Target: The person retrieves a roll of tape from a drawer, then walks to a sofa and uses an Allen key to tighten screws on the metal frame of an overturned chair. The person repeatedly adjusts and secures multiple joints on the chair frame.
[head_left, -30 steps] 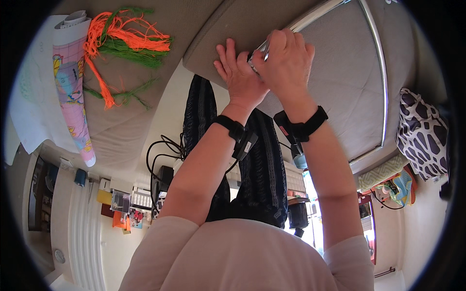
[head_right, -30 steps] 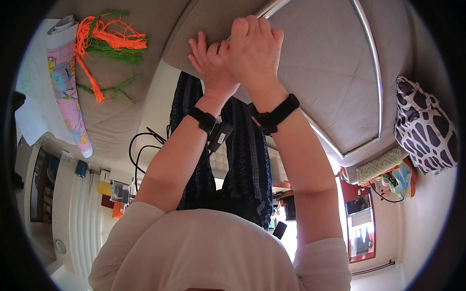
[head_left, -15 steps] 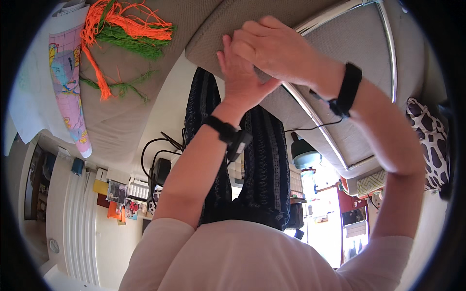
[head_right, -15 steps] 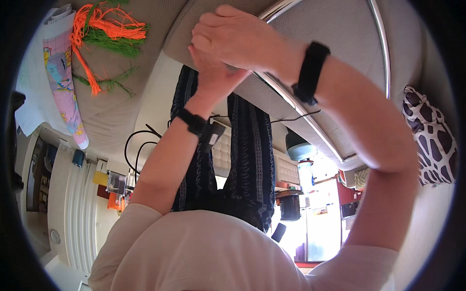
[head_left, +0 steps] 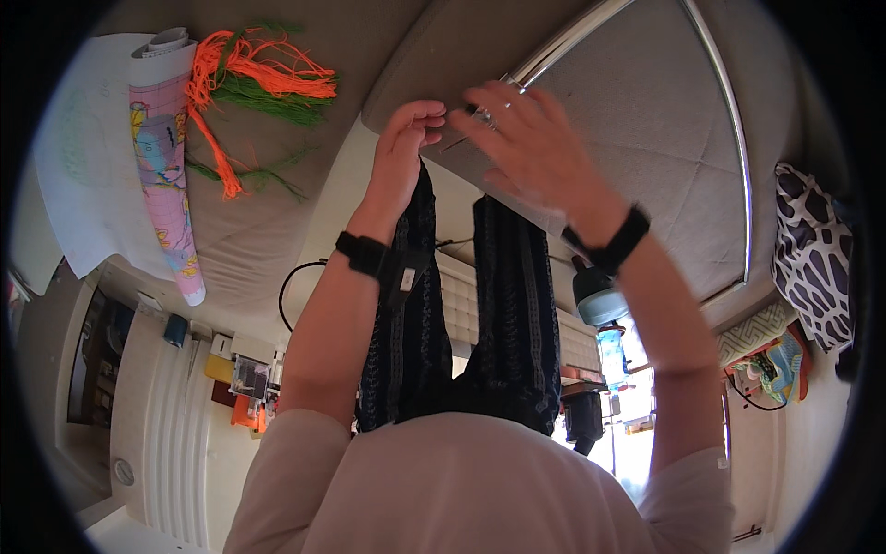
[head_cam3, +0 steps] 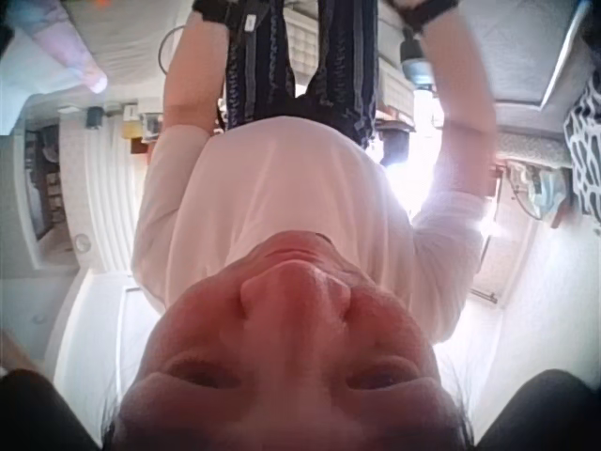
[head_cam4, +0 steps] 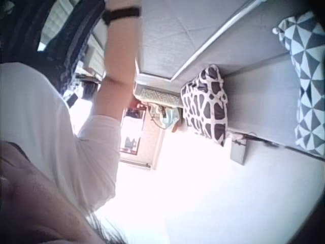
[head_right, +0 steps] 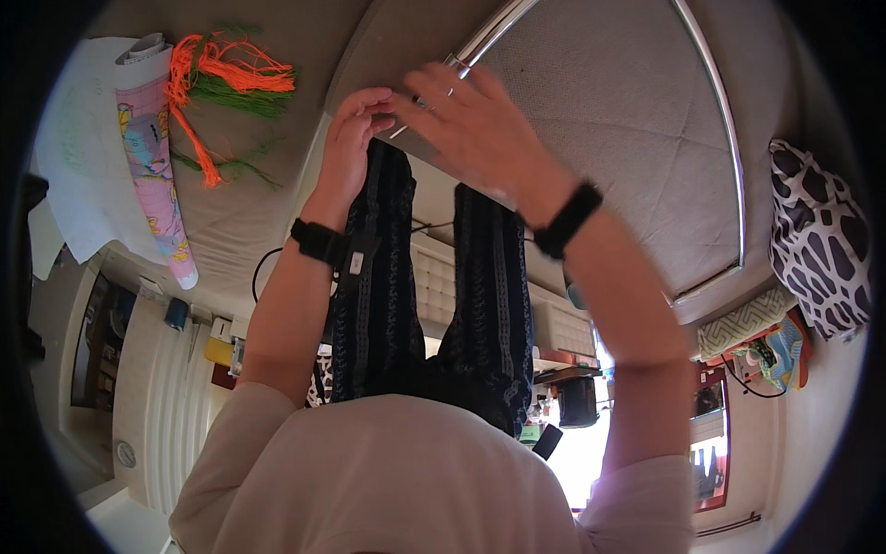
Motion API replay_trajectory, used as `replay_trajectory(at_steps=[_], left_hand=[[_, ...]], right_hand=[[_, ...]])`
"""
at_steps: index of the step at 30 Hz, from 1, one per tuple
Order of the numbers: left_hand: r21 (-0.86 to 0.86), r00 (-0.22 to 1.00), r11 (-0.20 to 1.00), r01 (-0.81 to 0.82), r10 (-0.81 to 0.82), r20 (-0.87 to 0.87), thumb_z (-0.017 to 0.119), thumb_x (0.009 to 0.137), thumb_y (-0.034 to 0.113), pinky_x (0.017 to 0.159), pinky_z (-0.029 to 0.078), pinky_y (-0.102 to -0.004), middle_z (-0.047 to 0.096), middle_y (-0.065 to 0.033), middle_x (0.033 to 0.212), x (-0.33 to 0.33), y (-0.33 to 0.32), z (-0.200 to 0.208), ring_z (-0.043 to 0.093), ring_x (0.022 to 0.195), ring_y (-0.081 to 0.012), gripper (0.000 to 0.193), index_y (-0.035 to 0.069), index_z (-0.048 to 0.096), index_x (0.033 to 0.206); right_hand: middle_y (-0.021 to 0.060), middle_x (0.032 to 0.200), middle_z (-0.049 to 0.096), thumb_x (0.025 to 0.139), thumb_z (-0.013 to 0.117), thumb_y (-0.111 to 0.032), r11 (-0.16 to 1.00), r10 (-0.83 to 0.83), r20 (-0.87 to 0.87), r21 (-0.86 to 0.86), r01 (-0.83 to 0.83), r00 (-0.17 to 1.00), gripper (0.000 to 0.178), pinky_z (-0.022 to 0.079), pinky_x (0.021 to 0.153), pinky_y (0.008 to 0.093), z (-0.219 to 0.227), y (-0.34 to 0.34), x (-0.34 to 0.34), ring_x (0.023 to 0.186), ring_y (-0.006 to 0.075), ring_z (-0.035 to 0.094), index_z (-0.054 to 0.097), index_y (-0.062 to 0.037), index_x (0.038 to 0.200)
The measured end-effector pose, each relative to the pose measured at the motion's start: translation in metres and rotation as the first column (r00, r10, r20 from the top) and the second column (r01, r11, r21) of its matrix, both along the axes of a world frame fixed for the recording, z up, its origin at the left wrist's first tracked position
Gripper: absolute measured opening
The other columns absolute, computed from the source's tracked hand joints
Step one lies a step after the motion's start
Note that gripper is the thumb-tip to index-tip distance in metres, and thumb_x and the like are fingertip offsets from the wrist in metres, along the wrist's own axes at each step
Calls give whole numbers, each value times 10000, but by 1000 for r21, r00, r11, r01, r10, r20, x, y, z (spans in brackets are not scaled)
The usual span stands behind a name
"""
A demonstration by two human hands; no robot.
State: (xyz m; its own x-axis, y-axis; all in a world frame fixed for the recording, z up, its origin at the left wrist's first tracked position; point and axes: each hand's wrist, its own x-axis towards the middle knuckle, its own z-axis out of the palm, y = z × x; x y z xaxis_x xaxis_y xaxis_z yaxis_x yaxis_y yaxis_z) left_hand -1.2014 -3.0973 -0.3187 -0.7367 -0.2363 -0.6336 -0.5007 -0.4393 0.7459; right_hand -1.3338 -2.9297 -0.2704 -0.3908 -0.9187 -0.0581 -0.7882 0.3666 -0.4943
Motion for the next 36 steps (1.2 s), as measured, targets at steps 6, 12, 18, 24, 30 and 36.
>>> replay_trajectory(at_steps=[6, 12, 18, 24, 30, 36], left_hand=[[164, 974, 970, -181, 153, 169, 386, 1027, 224, 976, 456, -354, 634, -112, 1176, -13, 0, -2, 583, 1085, -202, 354, 14, 582, 1234], [184, 976, 967, -176, 146, 162, 381, 1062, 367, 1003, 445, -348, 590, -97, 1203, -17, 10, -1, 551, 1118, -194, 457, 3, 542, 1287], [-314, 972, 939, 142, -72, 222, 483, 1009, 115, 972, 441, -300, 562, -71, 1158, -23, 42, -9, 533, 1074, -159, 306, 20, 514, 1298], [-239, 944, 959, 156, -73, 323, 551, 954, 31, 829, 499, -272, 595, -69, 1077, -40, 28, 2, 583, 937, -145, 311, 8, 530, 1264], [-317, 940, 946, 65, 49, 339, 547, 966, 58, 768, 514, -289, 660, -69, 958, -33, 31, 23, 621, 847, -139, 268, 25, 603, 1225], [-252, 949, 960, 123, -40, 312, 541, 970, 56, 790, 503, -272, 653, -52, 974, -25, 40, 13, 613, 878, -140, 231, 16, 639, 1175]], right_hand=[[99, 1025, 585, 727, 844, -309, 352, -860, 483, 325, 878, 165, 543, 455, 881, 474, 4, -27, 85, 1042, 305, 560, 554, -50, 1107], [63, 933, 557, 748, 776, -245, 380, -923, 40, 242, 893, 382, 320, 434, 813, 441, -29, -63, 83, 915, 287, 580, 557, -115, 941], [50, 900, 537, 782, 690, -146, 500, -861, -9, 162, 851, 508, 156, 420, 758, 436, -33, -49, 85, 879, 275, 574, 584, -136, 896], [80, 911, 602, 775, 692, -58, 647, -754, 227, 95, 757, 616, 173, 470, 755, 438, -23, -26, 84, 859, 322, 606, 615, -88, 927], [149, 876, 683, 904, 622, -82, 466, -758, 611, 262, 845, 229, 119, 530, 693, 398, -5, -30, 93, 772, 315, 679, 632, -33, 1012], [153, 883, 708, 941, 609, -107, 384, -813, 571, 382, 840, 112, 151, 533, 689, 332, -11, -33, 93, 732, 237, 687, 658, -28, 1060]])
